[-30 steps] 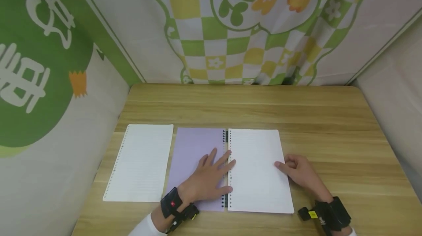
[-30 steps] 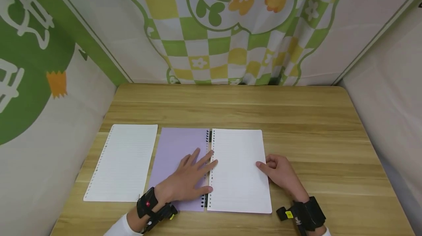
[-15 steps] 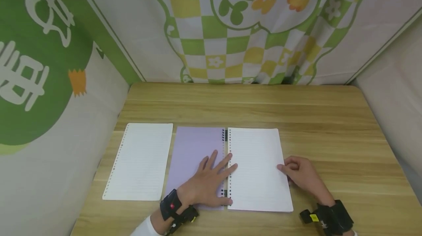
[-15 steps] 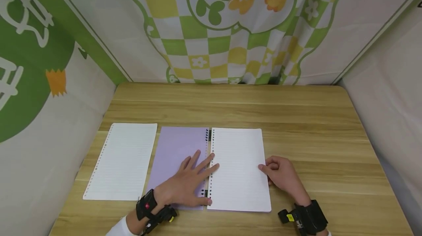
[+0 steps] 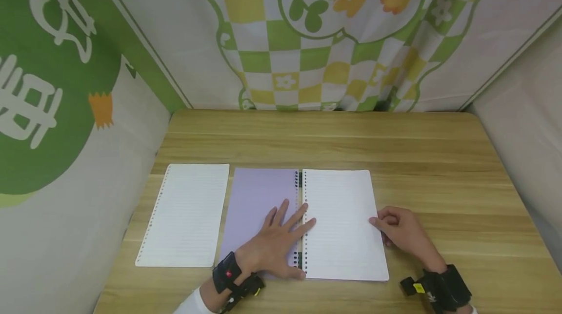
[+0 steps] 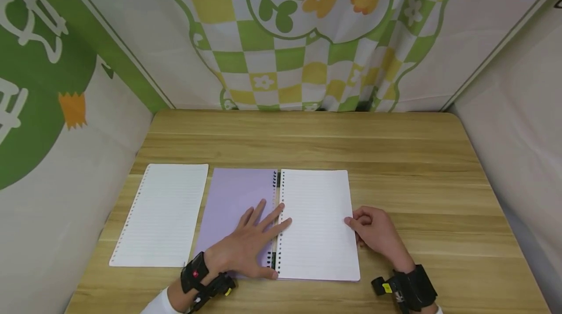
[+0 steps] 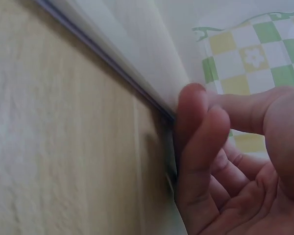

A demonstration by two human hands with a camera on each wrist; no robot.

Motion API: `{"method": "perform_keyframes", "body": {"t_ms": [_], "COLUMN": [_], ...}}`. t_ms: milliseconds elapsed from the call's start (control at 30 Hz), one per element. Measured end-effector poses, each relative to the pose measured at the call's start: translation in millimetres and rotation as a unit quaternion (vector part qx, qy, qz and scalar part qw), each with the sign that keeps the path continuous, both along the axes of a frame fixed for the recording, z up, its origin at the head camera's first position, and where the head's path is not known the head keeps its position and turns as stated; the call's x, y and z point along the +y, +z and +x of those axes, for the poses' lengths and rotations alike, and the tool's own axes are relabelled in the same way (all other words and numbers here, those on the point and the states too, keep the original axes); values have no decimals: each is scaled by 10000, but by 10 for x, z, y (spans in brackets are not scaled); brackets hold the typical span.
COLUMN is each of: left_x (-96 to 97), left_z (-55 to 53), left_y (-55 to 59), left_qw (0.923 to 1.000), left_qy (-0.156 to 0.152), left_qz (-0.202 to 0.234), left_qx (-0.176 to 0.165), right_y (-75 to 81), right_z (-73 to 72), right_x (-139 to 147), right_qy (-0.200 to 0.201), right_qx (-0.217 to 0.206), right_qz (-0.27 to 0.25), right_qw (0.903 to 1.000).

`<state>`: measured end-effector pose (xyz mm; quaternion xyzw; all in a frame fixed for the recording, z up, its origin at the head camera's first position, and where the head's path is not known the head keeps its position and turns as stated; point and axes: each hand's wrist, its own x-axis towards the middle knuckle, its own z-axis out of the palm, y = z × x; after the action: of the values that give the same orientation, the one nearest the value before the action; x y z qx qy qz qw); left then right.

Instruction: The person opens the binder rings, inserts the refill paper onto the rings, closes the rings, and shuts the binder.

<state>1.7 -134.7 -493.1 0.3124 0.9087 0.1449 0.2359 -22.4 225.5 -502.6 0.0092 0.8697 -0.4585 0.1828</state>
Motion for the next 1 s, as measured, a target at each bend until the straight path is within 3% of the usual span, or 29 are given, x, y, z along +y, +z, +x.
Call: {"method": "perform_keyframes", "body": {"t_ms": [233, 400, 500, 567, 667, 767, 900, 1000], "left_x": [-15, -41, -92, -154, -303, -509, -819, -1034], "left_z": [15, 41, 39, 38, 33, 18, -11, -41], "left_y": [17, 20, 16, 15, 26, 48, 76, 85], "left_qw": [9998, 9990, 9973, 9942, 9830, 9656, 9467, 9396], "left_qy": [-14, 25, 271, 620, 1286, 1872, 2368, 2654], "left_qz": [197, 441, 679, 861, 1241, 1625, 1848, 1798], "left_qx": [-45, -39, 15, 148, 417, 782, 1163, 1199], "right_y": [35, 95, 119, 124, 122, 118, 140, 165], "right_z": [-59, -139, -213, -263, -328, -377, -431, -455], "right_x": [8, -124, -268, -397, -655, -988, -1444, -1718], "right_qy": [-335, -98, 132, 306, 604, 1033, 1741, 2160], "right_qx": [689, 990, 1120, 1193, 1276, 1318, 1337, 1441], "right_qz": [84, -116, -228, -276, -242, -192, -365, -542], "right_qw": [9970, 9950, 9934, 9920, 9897, 9857, 9749, 9642]}}
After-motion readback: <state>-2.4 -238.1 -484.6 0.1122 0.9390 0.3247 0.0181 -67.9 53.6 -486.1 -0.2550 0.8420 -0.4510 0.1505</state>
